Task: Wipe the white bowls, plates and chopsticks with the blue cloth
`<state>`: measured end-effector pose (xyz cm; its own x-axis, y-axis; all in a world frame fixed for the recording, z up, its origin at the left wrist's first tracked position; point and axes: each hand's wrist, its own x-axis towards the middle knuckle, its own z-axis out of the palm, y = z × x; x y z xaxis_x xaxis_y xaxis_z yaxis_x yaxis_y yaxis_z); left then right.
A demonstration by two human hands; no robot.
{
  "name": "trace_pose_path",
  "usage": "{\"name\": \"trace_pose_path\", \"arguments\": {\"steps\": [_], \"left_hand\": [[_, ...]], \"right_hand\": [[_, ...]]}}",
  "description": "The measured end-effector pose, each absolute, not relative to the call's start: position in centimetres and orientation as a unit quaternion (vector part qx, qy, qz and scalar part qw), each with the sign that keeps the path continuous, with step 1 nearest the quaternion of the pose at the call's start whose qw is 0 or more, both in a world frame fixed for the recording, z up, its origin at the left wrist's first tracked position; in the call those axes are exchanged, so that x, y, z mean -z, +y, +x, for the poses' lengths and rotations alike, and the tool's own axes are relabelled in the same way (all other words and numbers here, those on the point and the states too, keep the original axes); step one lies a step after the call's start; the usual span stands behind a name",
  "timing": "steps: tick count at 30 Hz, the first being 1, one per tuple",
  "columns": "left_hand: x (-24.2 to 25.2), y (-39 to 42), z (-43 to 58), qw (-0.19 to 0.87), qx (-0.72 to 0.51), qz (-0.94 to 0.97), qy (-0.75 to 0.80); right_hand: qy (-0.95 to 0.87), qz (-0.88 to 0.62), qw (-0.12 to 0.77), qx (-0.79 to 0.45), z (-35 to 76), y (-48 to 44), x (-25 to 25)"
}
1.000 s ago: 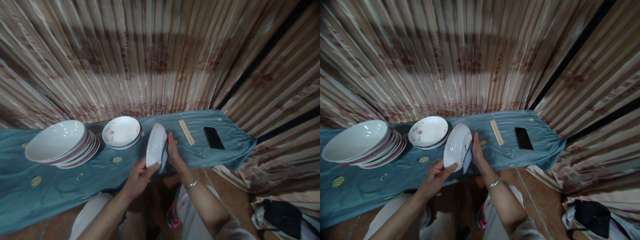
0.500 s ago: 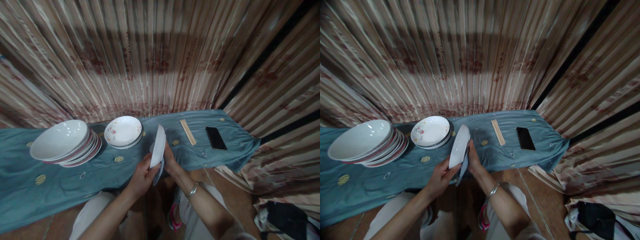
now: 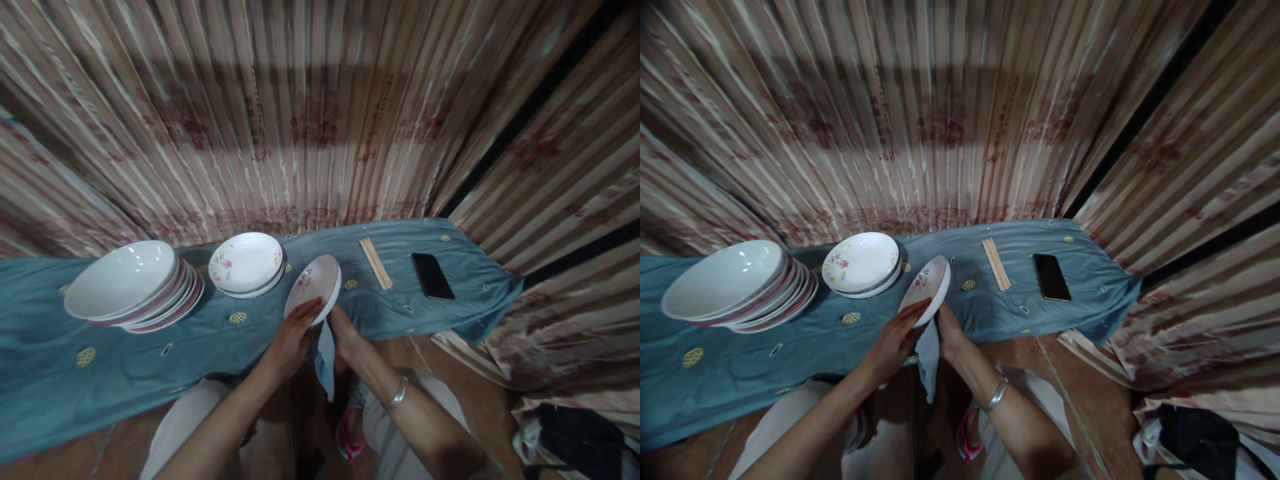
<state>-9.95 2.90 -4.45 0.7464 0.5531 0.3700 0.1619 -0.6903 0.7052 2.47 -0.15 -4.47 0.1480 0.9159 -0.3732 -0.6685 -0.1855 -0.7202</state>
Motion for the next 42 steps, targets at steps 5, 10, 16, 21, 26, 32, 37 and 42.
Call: {"name": "trace_pose_path", "arguments": {"steps": [5,10,16,21,26,32,37,42], "left_hand": [[5.0,3.1,-9.5,0.321,-0.267,0.884,0.212],[5.3,3.0,-9.0,0.267,-0.234,0.909,0.219],[5.8,3.0,-8.6,0.238,-0.198,0.931,0.193],[6.7,3.3,-9.1,0.252,-0.244,0.915,0.201],[7.6,3.7,-9.8,0.331,-0.310,0.841,0.295],[9.2,4.2,-9.8,0.565,-0.398,0.571,0.442],[8.4,3.9,-9.4,0.713,-0.406,0.410,0.398],[7.5,4.1,-9.1,0.705,-0.426,0.379,0.422]], "right_hand": [[-0.066,-0.391,0.582,-0.710,4.2,-1.2,4.1],[-0.101,-0.410,0.604,-0.676,6.1,-1.9,3.3],[-0.160,-0.489,0.634,-0.577,7.3,-2.4,2.9],[-0.124,-0.546,0.653,-0.510,8.3,-2.2,3.8],[-0.188,-0.568,0.612,-0.517,10.0,-1.8,4.2],[-0.381,-0.648,0.549,-0.366,12.3,-1.7,5.1],[-0.490,-0.761,0.371,-0.210,13.6,-1.5,5.0],[-0.490,-0.817,0.292,-0.083,14.7,-2.3,3.6]]}}
